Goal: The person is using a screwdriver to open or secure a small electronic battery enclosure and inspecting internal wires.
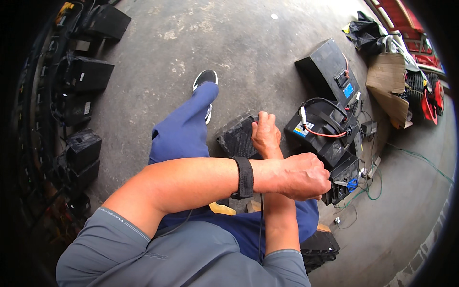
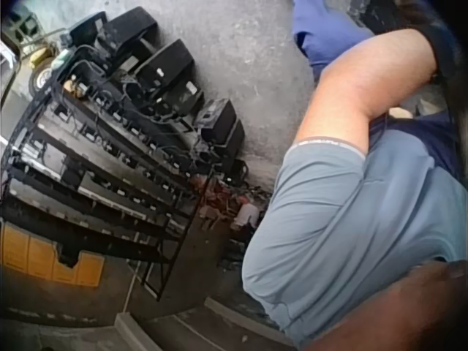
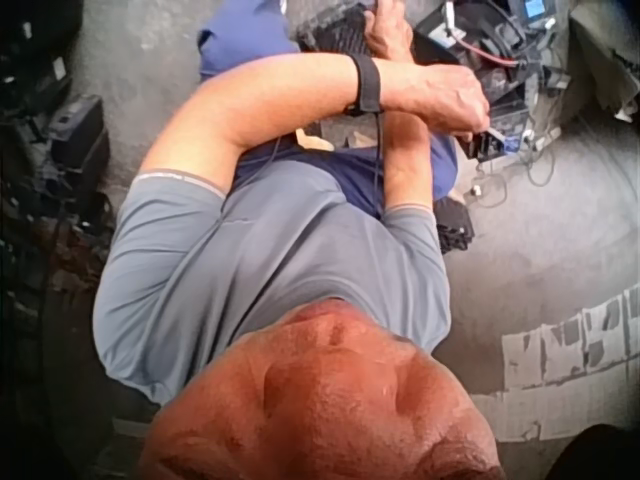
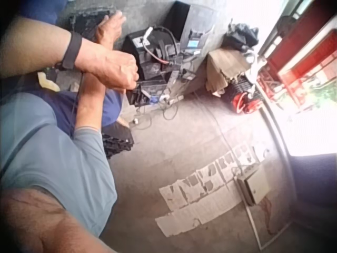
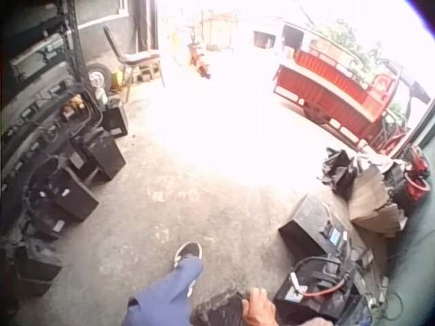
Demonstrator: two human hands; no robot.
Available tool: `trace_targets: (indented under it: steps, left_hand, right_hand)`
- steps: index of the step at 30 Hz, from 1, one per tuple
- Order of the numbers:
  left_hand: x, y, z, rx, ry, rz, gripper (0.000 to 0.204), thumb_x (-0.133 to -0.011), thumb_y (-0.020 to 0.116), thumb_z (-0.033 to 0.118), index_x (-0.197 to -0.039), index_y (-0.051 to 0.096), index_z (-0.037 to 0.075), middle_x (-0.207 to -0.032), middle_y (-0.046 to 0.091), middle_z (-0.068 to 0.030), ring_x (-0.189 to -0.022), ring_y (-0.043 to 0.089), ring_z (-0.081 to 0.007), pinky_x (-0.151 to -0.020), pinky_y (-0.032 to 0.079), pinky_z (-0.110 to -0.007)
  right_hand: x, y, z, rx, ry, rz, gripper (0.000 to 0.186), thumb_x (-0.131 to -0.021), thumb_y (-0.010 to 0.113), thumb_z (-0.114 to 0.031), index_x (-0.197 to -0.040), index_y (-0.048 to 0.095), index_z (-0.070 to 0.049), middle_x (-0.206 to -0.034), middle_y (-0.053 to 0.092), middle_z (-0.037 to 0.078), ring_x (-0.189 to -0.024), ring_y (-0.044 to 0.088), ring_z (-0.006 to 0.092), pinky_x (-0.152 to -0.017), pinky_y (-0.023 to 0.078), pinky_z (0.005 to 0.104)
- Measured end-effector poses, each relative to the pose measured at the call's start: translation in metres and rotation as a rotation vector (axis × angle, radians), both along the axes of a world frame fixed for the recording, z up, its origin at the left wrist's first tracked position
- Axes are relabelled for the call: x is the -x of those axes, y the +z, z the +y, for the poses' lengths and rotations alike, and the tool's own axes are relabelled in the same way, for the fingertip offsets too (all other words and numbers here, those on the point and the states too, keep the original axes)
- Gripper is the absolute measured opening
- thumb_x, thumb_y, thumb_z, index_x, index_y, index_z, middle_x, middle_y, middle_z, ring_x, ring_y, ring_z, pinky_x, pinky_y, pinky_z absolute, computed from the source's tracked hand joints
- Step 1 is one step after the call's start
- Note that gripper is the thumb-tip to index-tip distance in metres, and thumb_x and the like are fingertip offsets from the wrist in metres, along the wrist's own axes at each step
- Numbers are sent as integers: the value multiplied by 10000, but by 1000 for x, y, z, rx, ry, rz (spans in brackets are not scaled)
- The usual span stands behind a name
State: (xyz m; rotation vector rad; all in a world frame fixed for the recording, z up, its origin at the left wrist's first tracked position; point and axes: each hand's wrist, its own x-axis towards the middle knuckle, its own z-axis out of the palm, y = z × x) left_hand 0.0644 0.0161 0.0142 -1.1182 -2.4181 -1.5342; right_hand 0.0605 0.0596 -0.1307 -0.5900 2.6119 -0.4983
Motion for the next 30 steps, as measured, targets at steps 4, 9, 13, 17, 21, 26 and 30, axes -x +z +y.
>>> trace_targets:
  steps: [4,9,13,17,21,26,30]
  left_hand:
    - [1,1,0,-6,0,9,168,-713,741,195,-683,687,38,-715,684,-125,-693,703,-309,-593,555,-404]
    - [0,0,-1,-27,-1,5,162,-714,734,186,-677,684,37,-704,678,-121,-679,699,-310,-581,552,-406]
    - [1,0,0,-20,-1,7,172,-726,721,199,-670,678,42,-691,671,-115,-664,695,-305,-573,549,-403]
    - [0,-3,3,-6,-6,14,207,-739,721,238,-663,671,52,-699,670,-113,-654,692,-301,-572,548,-397]
    - [1,1,0,38,3,53,233,-728,738,275,-659,669,63,-700,668,-109,-657,693,-298,-573,549,-397]
    - [18,-1,-5,201,138,43,209,-728,731,251,-738,726,42,-734,698,-172,-707,709,-348,-616,566,-433]
    - [44,-21,-36,280,254,-90,237,-801,713,270,-931,677,75,-923,686,-140,-902,671,-347,-778,541,-433]
  right_hand:
    - [-2,-1,-1,-12,-23,17,283,-897,642,-177,-1130,508,-85,-1075,534,217,-964,613,449,-795,503,529]
    - [-4,4,-11,-127,47,-30,297,-900,640,-169,-1148,502,-81,-1094,530,221,-969,611,449,-805,503,522]
    - [-3,0,-3,-66,17,19,276,-904,641,-188,-1101,484,-74,-1058,531,219,-937,621,450,-768,502,545]
    - [-6,-9,-1,-33,-29,75,302,-901,655,-212,-1105,477,-78,-1029,541,213,-904,626,451,-751,502,548]
    - [-10,0,-4,-53,-47,-1,452,-886,687,-228,-1249,454,-95,-1103,561,207,-967,614,447,-792,507,528]
    - [-7,5,46,-13,-50,-10,699,-847,741,-268,-1422,386,-90,-1243,565,177,-1171,557,358,-998,439,456]
    - [-24,52,95,206,-105,32,538,-823,733,-122,-1311,519,-50,-1137,617,156,-1067,612,294,-929,475,392]
